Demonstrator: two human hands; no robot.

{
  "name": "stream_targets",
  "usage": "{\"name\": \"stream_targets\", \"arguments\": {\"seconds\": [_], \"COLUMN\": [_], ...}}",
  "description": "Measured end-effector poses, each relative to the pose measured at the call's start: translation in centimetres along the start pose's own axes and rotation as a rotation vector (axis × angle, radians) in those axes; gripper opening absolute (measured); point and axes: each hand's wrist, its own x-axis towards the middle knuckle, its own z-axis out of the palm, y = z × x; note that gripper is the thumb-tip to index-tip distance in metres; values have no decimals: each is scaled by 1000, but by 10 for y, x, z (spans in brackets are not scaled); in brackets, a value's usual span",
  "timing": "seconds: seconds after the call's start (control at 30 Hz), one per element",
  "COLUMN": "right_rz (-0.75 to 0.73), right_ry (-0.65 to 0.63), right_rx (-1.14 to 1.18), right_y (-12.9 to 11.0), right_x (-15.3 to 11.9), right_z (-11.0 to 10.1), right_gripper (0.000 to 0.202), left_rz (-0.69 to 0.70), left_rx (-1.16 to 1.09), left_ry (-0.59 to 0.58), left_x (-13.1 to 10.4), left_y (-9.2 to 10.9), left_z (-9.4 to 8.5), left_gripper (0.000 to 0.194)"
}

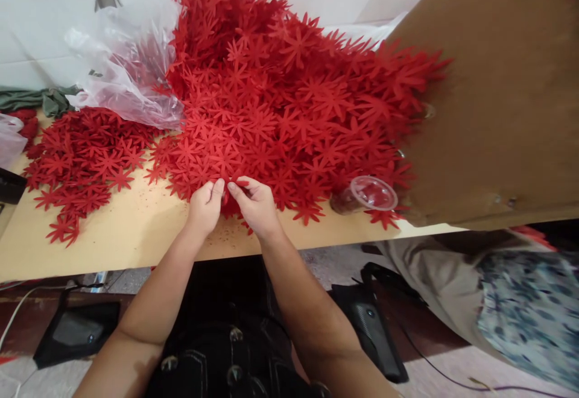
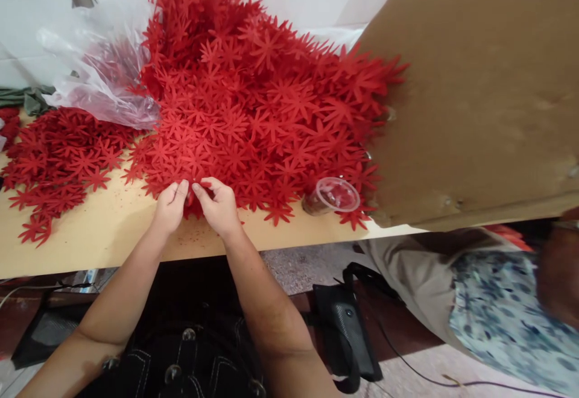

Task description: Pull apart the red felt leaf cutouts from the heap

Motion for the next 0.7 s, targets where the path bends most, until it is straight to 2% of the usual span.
{"name": "stream_targets", "arguments": {"seconds": [0.07,0.13,0.23,0.37,0.47,0.53,0.6,0.7], "right_rz": [12,26,24,54,84,138,172,144], "right_ry": [90,138,127,57,-103,-151,-110,-13], "right_rx": [-1,-14,-38,-60,45,109,124,79], "right_y": [-1,-3,-6,-6,-6,-5,-4,-3], "right_x": [0,0,-2,-4,-6,-8,-8,-8], "right_z": [-3,-6,-8,-5,-4,-5,-7,-9], "right_gripper": [26,29,37,45,38,41,45,46], "left_rz": [7,57,105,57,29,9,-4,-9], "left_rx": [-23,-56,-165,-360,-477,-545,-589,-614], "left_ry": [-15,1,10,-26,77,158,201,220], "left_x": [0,0,0,3,8,12,15,17], "left_y": [3,5,9,11,9,8,7,7], "left_z": [-1,-2,1,8,8,5,3,1], "left_gripper": [37,32,25,24,16,17,19,20]}}
